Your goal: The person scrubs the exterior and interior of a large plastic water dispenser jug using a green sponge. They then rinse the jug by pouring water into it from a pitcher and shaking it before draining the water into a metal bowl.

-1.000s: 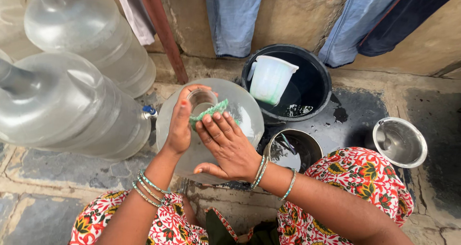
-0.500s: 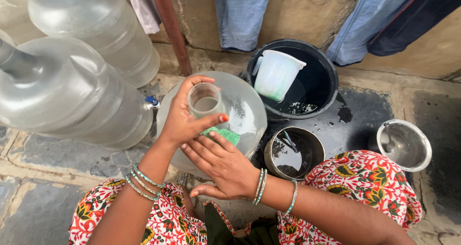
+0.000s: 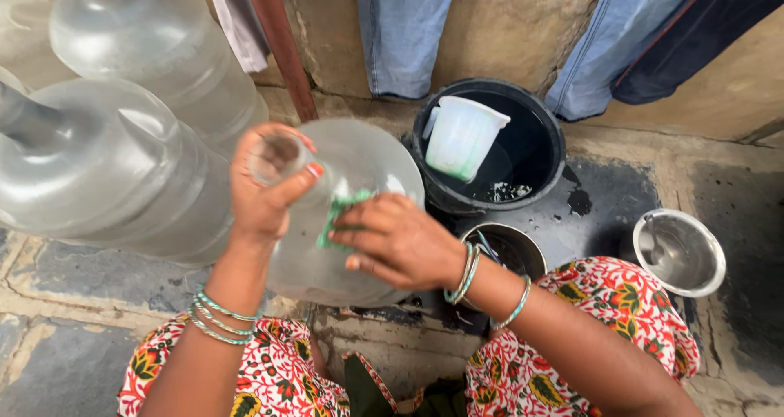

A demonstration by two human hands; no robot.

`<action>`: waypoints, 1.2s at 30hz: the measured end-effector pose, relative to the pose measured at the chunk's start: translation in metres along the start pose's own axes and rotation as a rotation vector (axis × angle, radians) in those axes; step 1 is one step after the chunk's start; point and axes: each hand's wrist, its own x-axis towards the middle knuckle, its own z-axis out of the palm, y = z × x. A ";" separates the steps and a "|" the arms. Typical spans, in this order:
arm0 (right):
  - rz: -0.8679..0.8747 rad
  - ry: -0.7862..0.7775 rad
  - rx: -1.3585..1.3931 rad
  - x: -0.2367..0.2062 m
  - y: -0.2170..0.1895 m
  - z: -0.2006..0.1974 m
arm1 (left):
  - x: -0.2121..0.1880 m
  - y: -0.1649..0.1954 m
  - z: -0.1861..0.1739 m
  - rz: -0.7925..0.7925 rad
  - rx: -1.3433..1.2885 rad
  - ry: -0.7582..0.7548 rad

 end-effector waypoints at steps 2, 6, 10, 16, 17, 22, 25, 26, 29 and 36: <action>0.039 0.031 0.000 -0.001 0.005 -0.007 | 0.001 0.005 -0.002 0.004 -0.048 0.059; 0.157 0.125 0.100 -0.002 0.014 -0.017 | 0.003 0.015 -0.006 0.000 -0.082 0.151; 0.248 0.129 0.257 -0.002 0.020 -0.020 | 0.002 0.016 -0.004 0.003 -0.087 0.238; 0.244 0.087 0.258 -0.002 0.017 -0.011 | -0.004 0.014 -0.006 -0.001 0.004 0.318; 0.239 0.077 0.244 -0.002 0.017 -0.010 | -0.005 0.013 -0.005 0.003 0.017 0.337; 0.199 0.033 0.190 -0.002 0.014 -0.002 | -0.010 0.005 0.001 0.044 0.094 0.392; 0.158 0.015 0.117 -0.002 0.010 0.008 | -0.012 0.001 0.009 0.070 0.127 0.400; 0.144 0.004 0.087 -0.002 0.006 0.013 | -0.012 0.001 0.012 0.069 0.130 0.401; 0.047 -0.021 -0.022 -0.001 -0.010 0.031 | -0.015 0.000 0.023 0.058 0.149 0.405; -0.027 -0.066 -0.065 0.002 -0.024 0.050 | -0.011 0.004 0.021 0.028 0.267 0.356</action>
